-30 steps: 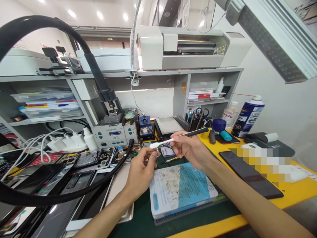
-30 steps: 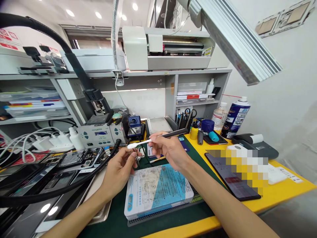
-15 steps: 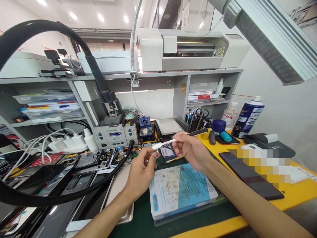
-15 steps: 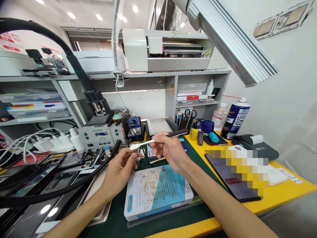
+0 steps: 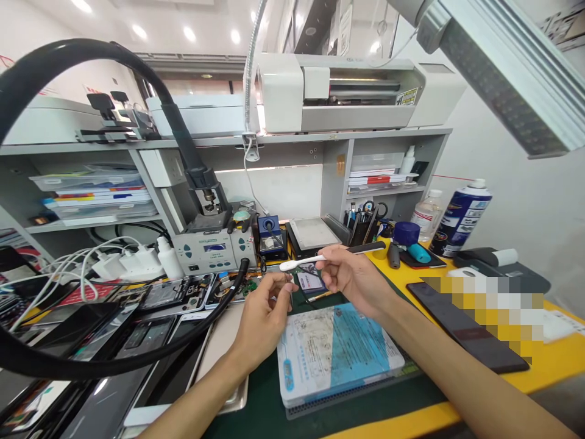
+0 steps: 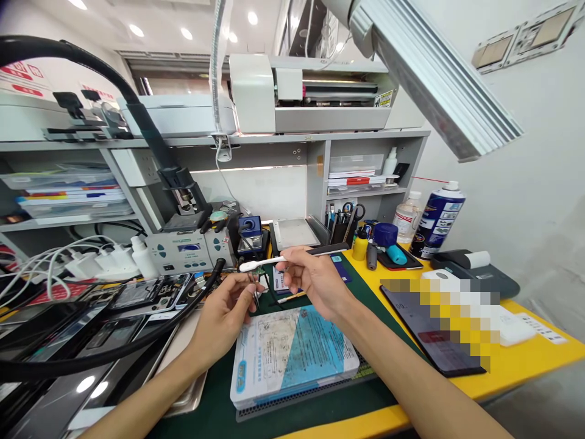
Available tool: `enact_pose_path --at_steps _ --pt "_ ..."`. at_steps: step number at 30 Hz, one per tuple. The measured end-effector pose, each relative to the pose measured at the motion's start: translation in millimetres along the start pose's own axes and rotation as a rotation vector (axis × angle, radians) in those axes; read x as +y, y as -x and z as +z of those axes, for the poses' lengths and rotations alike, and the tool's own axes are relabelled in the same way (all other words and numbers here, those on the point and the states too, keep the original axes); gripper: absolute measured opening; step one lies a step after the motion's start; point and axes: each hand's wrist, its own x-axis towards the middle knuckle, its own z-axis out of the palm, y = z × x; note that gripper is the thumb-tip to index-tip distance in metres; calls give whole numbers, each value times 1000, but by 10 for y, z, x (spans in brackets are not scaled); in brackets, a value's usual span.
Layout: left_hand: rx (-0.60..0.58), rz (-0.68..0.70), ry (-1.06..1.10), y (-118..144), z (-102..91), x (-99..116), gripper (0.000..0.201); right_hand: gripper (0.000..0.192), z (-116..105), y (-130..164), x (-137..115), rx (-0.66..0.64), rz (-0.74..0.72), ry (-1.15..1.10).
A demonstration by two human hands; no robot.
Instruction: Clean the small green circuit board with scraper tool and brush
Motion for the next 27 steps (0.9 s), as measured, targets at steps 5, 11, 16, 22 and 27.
enact_pose_path --at_steps 5,11,16,22,27 --pt "-6 -4 -6 -2 0 17 22 21 6 5 -4 2 20 -22" --pt "-15 -10 -5 10 -6 14 21 20 13 11 -11 -1 52 -26" --pt "-13 -9 -8 7 -6 15 22 23 6 8 -11 1 37 -45" --pt "-10 -8 -13 4 -4 29 23 22 0 4 -10 2 64 -45" --pt "-8 -3 -17 12 -1 23 24 23 8 -4 -15 20 56 -52"
